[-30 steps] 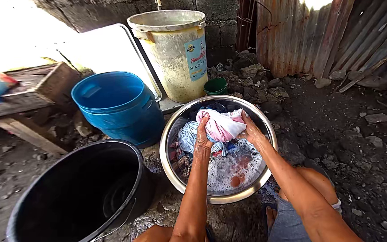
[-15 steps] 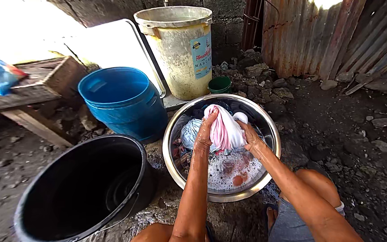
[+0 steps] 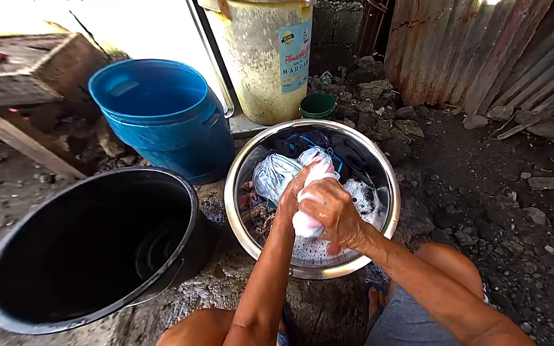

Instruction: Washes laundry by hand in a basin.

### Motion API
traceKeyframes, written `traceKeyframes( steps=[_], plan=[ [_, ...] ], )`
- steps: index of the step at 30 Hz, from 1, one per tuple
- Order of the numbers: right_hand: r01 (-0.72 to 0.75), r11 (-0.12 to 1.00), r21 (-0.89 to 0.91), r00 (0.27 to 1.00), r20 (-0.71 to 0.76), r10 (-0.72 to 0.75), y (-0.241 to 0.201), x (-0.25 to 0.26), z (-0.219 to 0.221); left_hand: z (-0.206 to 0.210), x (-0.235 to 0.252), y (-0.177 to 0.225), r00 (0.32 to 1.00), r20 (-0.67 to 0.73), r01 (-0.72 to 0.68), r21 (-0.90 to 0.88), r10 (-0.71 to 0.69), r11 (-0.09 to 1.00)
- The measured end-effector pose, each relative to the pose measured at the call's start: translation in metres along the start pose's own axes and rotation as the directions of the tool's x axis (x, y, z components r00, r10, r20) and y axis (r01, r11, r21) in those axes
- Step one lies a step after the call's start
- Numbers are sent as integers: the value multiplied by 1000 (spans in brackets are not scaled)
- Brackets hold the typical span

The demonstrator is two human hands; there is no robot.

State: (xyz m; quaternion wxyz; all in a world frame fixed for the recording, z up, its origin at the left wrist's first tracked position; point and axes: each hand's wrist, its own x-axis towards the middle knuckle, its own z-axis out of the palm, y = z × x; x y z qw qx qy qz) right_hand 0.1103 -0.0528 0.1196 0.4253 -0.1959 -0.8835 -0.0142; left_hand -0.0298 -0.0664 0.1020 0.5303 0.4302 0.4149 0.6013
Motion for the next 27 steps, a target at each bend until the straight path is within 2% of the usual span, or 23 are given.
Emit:
traceKeyframes(
  steps=[2,4,6,8,10,12,13,15,16,17,18,19,20,22,24,26,27],
  plan=[
    [97,995,-33,991,100,-93,-10,-14,4,-5,-1,-4,999,38,-12,123,7,992],
    [194,980,-51,961,208,-180,-16,-30,9,-1,17,-8,982,178,36,160,-65,986],
    [301,952,-62,919,287,-272,-17,-49,18,17,49,-15,925,265,224,200,-273,954],
    [387,920,-67,861,383,-334,-12,-65,28,25,65,-31,882,311,274,275,-355,922],
    [429,901,-63,780,530,-334,-9,-75,36,29,70,-48,886,286,220,433,-365,874],
    [326,945,42,630,735,-250,-10,-79,41,33,71,-64,899,245,134,635,-363,761],
    [243,967,76,618,756,-215,-8,-85,48,37,72,-68,899,239,95,712,-368,696],
    [113,990,85,765,629,-141,-4,-104,67,40,72,-75,897,233,69,765,-376,641],
    [80,995,64,826,554,-102,-4,-105,73,39,72,-75,895,230,95,740,-382,666],
    [30,999,40,812,581,-47,-9,-94,66,37,71,-71,884,229,156,677,-408,719],
    [-17,1000,23,727,687,-4,-15,-76,51,35,70,-64,869,233,240,571,-436,785],
    [17,1000,-16,673,739,0,-17,-62,38,34,70,-55,860,246,315,433,-447,845],
    [39,998,-43,659,753,7,-18,-51,26,31,70,-46,852,268,367,308,-450,878],
    [35,998,-52,712,702,11,-15,-32,5,22,74,-36,843,311,405,173,-440,898],
    [-53,999,6,798,601,39,-1,-8,-13,15,70,-30,838,346,400,139,-422,906],
    [-269,957,109,869,456,192,23,4,-22,15,48,-28,882,313,355,49,-352,933],
    [-420,891,174,859,393,328,37,7,-24,22,36,-32,909,219,380,-80,-355,922]
  ],
)
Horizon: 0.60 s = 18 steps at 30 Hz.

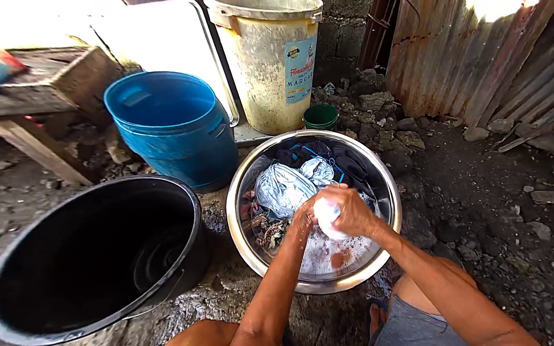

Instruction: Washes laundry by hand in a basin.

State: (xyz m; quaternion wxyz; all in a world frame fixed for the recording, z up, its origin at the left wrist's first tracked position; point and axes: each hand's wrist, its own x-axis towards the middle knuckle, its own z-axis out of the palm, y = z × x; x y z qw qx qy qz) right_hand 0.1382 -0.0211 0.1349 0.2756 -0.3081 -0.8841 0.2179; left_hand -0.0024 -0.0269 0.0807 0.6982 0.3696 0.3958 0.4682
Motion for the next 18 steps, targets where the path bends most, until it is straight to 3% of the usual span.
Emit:
traceKeyframes(
  steps=[2,4,6,8,10,12,14,16,18],
  plan=[
    [-260,918,300,939,-144,313,21,9,-13,-3,12,-29,998,37,65,-154,-60,986],
    [-409,681,608,768,-173,616,40,15,-21,-13,27,-59,981,187,93,-231,-49,969],
    [-431,500,751,592,-183,785,54,18,-27,-7,30,-64,974,224,74,-217,-24,973],
    [-419,403,814,471,-185,863,65,17,-33,3,28,-58,978,205,49,-109,-26,993],
    [-351,338,873,384,-195,902,77,14,-37,11,30,-61,985,174,2,-130,21,991],
    [-281,295,913,283,-215,935,92,13,-44,31,30,-59,994,-17,-111,-153,110,982],
    [-199,262,944,169,-230,958,112,10,-49,48,35,-52,978,-178,-136,-143,110,980],
    [-132,213,968,69,-206,976,131,6,-50,57,33,-42,983,-127,-134,-20,130,991],
    [-112,164,980,14,-164,986,141,2,-46,58,26,-37,972,28,-234,263,235,936]
  ],
)
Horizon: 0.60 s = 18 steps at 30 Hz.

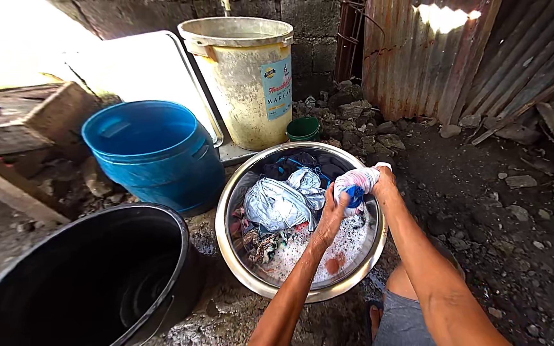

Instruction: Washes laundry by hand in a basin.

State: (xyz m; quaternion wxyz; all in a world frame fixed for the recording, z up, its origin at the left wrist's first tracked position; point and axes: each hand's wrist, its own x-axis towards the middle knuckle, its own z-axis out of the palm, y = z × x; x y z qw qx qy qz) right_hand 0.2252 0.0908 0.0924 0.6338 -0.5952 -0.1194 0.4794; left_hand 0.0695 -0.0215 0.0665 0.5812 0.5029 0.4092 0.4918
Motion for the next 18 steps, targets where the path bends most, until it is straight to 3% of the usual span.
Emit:
traceKeyframes(
  steps=[2,4,9,13,16,18],
  plan=[
    [-9,1000,-15,1000,-18,9,1,1,-2,4,-8,8,995,67,-96,345,77,934],
    [11,997,-83,1000,-17,-13,0,0,-2,8,-13,14,982,135,-186,578,131,795],
    [-45,993,-112,994,94,56,15,-4,-6,5,-13,11,914,160,-327,835,374,443],
    [-183,981,-59,949,251,192,13,-13,-3,-19,-2,18,719,202,-273,962,665,3],
    [-192,976,-100,924,316,214,6,-27,3,-32,5,27,624,199,-265,964,756,-35],
    [-167,982,-90,911,367,188,5,-39,7,-28,8,30,529,239,-437,899,814,20]
  ],
)
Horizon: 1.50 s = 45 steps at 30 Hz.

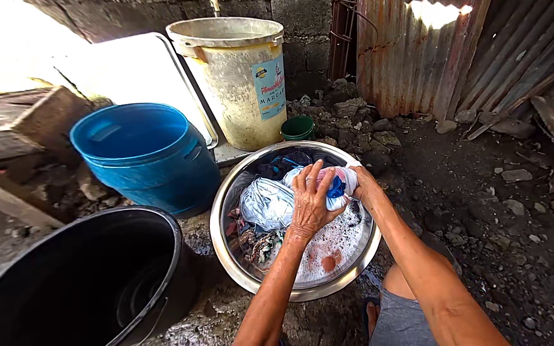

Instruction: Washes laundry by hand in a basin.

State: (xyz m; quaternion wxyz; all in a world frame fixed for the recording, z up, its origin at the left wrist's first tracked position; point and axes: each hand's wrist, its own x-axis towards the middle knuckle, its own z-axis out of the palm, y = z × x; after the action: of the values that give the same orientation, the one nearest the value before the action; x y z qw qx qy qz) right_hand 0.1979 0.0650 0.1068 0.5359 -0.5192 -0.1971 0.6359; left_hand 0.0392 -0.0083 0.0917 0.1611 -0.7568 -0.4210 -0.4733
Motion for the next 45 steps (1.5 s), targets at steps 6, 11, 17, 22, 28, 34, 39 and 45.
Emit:
traceKeyframes(
  steps=[6,11,17,22,28,34,39,45],
  plan=[
    [220,961,-164,973,101,-206,-9,-25,10,-10,23,17,980,-82,142,-364,-184,920],
    [667,673,-320,739,175,-650,-17,-57,20,-21,36,2,614,260,464,-883,-746,74],
    [985,-79,-151,22,571,-821,-12,-102,43,-28,33,-26,549,552,155,-805,-627,-573],
    [935,-346,-80,-146,801,-580,10,-125,45,-64,36,-13,433,677,571,-717,-595,-400],
    [880,-473,36,-242,891,-383,70,-147,49,-80,38,-37,333,823,857,-468,-461,-216],
    [825,-558,91,-308,900,-308,113,-141,51,-68,41,-44,252,866,967,-243,-432,77],
    [791,-601,117,-289,937,-197,133,-137,52,-47,38,-48,201,862,936,-29,-465,352],
    [820,-562,114,-217,969,-119,159,-133,50,-26,17,-44,202,834,752,203,-513,627]
  ],
)
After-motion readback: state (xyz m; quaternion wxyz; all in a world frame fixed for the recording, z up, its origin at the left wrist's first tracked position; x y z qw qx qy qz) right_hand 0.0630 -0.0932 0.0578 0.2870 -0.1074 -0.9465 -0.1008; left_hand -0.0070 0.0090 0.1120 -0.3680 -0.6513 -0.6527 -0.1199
